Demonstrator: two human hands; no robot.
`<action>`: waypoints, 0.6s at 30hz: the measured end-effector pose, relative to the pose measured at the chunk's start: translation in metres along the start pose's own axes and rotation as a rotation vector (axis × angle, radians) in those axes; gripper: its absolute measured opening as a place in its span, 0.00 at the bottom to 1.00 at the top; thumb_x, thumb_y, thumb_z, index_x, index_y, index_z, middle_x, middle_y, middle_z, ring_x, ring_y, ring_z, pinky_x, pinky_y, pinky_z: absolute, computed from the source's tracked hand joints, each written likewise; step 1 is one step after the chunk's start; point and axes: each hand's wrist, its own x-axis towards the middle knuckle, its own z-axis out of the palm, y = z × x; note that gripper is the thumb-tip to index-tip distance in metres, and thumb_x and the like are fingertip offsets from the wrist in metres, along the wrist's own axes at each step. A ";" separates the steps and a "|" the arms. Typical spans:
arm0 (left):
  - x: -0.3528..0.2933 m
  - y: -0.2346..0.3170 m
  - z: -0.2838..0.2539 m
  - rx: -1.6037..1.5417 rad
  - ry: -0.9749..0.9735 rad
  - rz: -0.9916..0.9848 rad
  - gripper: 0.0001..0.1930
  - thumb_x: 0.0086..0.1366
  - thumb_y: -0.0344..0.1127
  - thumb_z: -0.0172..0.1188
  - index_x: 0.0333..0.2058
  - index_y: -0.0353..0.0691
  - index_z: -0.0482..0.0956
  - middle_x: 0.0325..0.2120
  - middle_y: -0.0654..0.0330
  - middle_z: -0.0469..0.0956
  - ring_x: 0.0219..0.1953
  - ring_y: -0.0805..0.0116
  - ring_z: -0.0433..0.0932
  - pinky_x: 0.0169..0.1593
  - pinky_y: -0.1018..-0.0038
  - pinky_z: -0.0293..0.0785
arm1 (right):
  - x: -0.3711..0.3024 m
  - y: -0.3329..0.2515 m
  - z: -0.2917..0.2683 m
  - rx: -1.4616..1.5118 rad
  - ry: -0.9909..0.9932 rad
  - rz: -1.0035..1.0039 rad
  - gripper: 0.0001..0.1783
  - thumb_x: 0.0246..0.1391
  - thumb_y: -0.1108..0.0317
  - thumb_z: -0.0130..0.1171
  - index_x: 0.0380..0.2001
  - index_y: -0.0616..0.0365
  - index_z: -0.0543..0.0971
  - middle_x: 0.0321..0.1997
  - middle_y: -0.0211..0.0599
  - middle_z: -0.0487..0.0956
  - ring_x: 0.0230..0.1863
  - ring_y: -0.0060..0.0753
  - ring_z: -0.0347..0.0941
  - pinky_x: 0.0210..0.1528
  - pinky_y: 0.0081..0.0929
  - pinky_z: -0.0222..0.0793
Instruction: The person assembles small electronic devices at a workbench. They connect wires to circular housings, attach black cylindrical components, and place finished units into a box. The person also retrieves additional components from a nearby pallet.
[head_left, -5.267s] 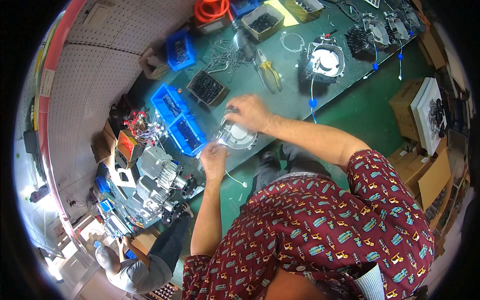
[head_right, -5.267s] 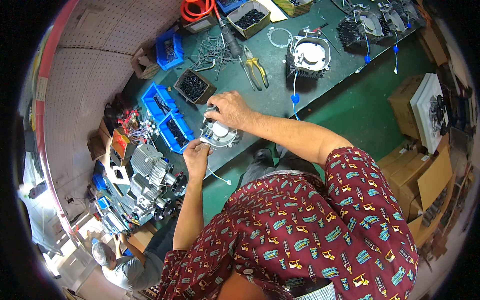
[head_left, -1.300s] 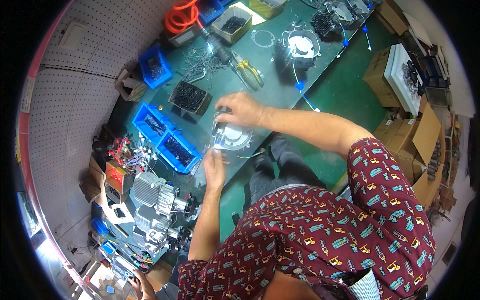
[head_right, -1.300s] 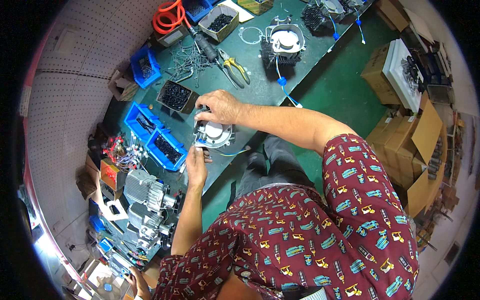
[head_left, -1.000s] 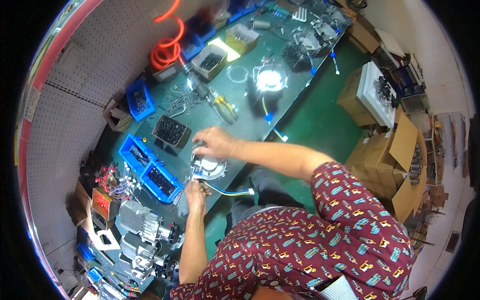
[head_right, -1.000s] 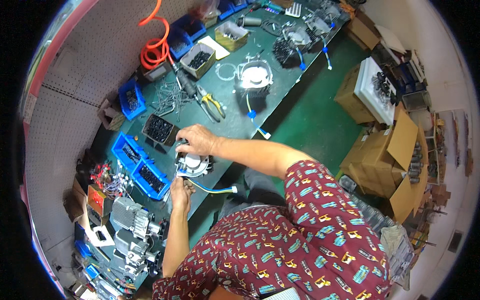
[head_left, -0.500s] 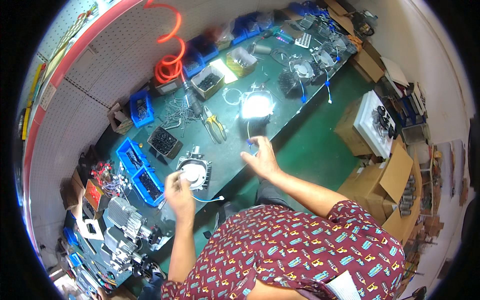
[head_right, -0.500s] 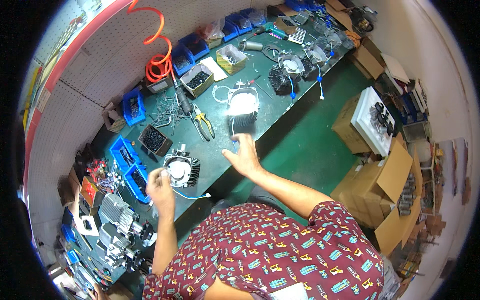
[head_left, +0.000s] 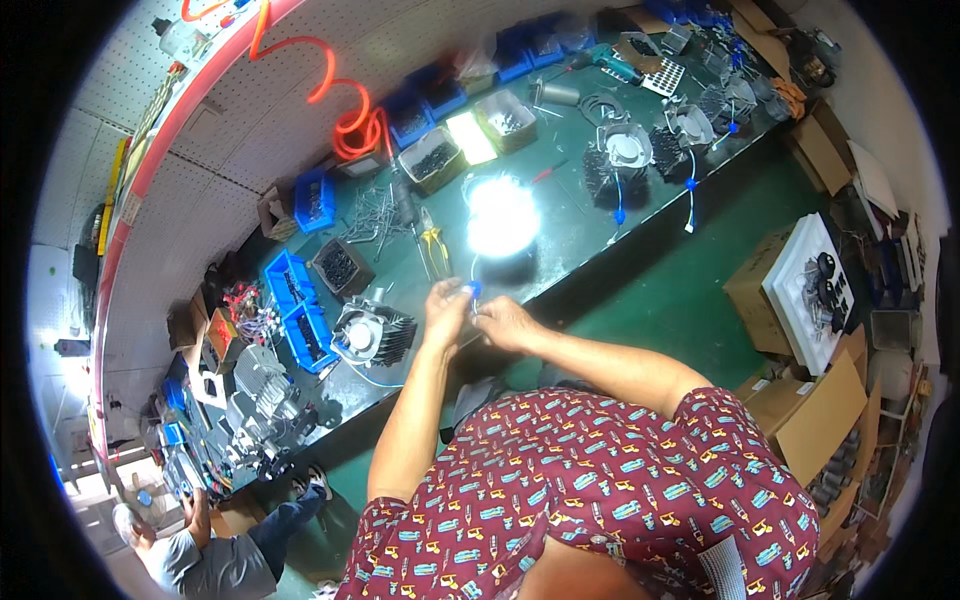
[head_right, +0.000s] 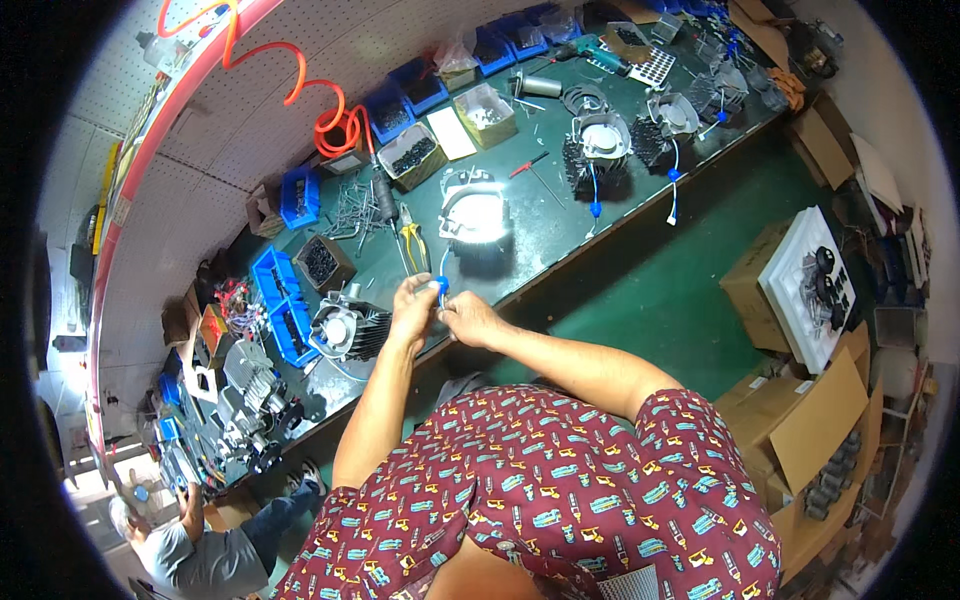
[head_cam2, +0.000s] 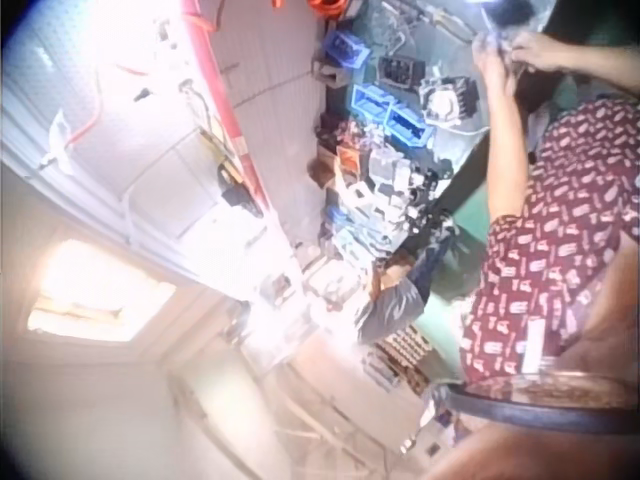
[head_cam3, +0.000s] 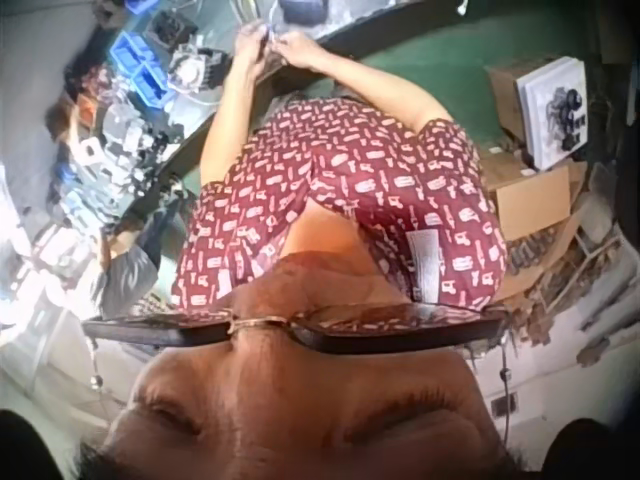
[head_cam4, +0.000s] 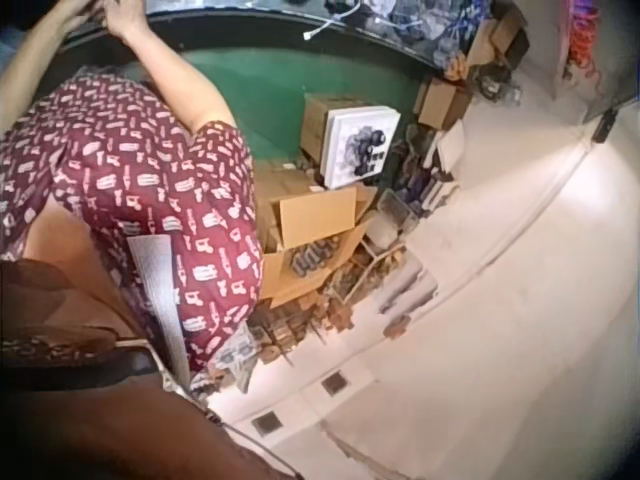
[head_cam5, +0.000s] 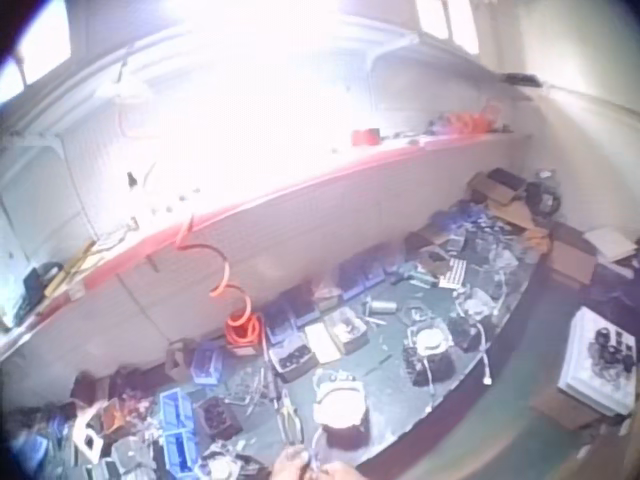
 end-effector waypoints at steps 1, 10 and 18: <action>-0.011 0.007 0.003 -0.335 -0.033 -0.150 0.14 0.69 0.30 0.57 0.52 0.37 0.68 0.40 0.50 0.80 0.34 0.66 0.80 0.33 0.73 0.80 | 0.000 -0.002 -0.004 0.022 -0.016 0.009 0.17 0.60 0.62 0.54 0.23 0.62 0.80 0.19 0.39 0.79 0.21 0.31 0.75 0.29 0.35 0.70; -0.011 -0.005 0.006 0.353 0.065 0.156 0.16 0.65 0.34 0.66 0.46 0.34 0.74 0.30 0.60 0.81 0.27 0.74 0.79 0.30 0.78 0.75 | 0.000 -0.015 -0.016 -0.574 -0.008 -0.122 0.13 0.58 0.61 0.56 0.33 0.59 0.83 0.34 0.55 0.82 0.40 0.61 0.79 0.45 0.54 0.74; 0.005 0.007 0.029 -0.188 0.098 -0.040 0.06 0.67 0.29 0.61 0.39 0.32 0.78 0.28 0.59 0.81 0.26 0.73 0.79 0.26 0.78 0.73 | 0.001 -0.056 -0.032 -0.874 -0.092 -0.244 0.10 0.53 0.68 0.54 0.29 0.63 0.81 0.27 0.56 0.82 0.32 0.61 0.81 0.36 0.53 0.76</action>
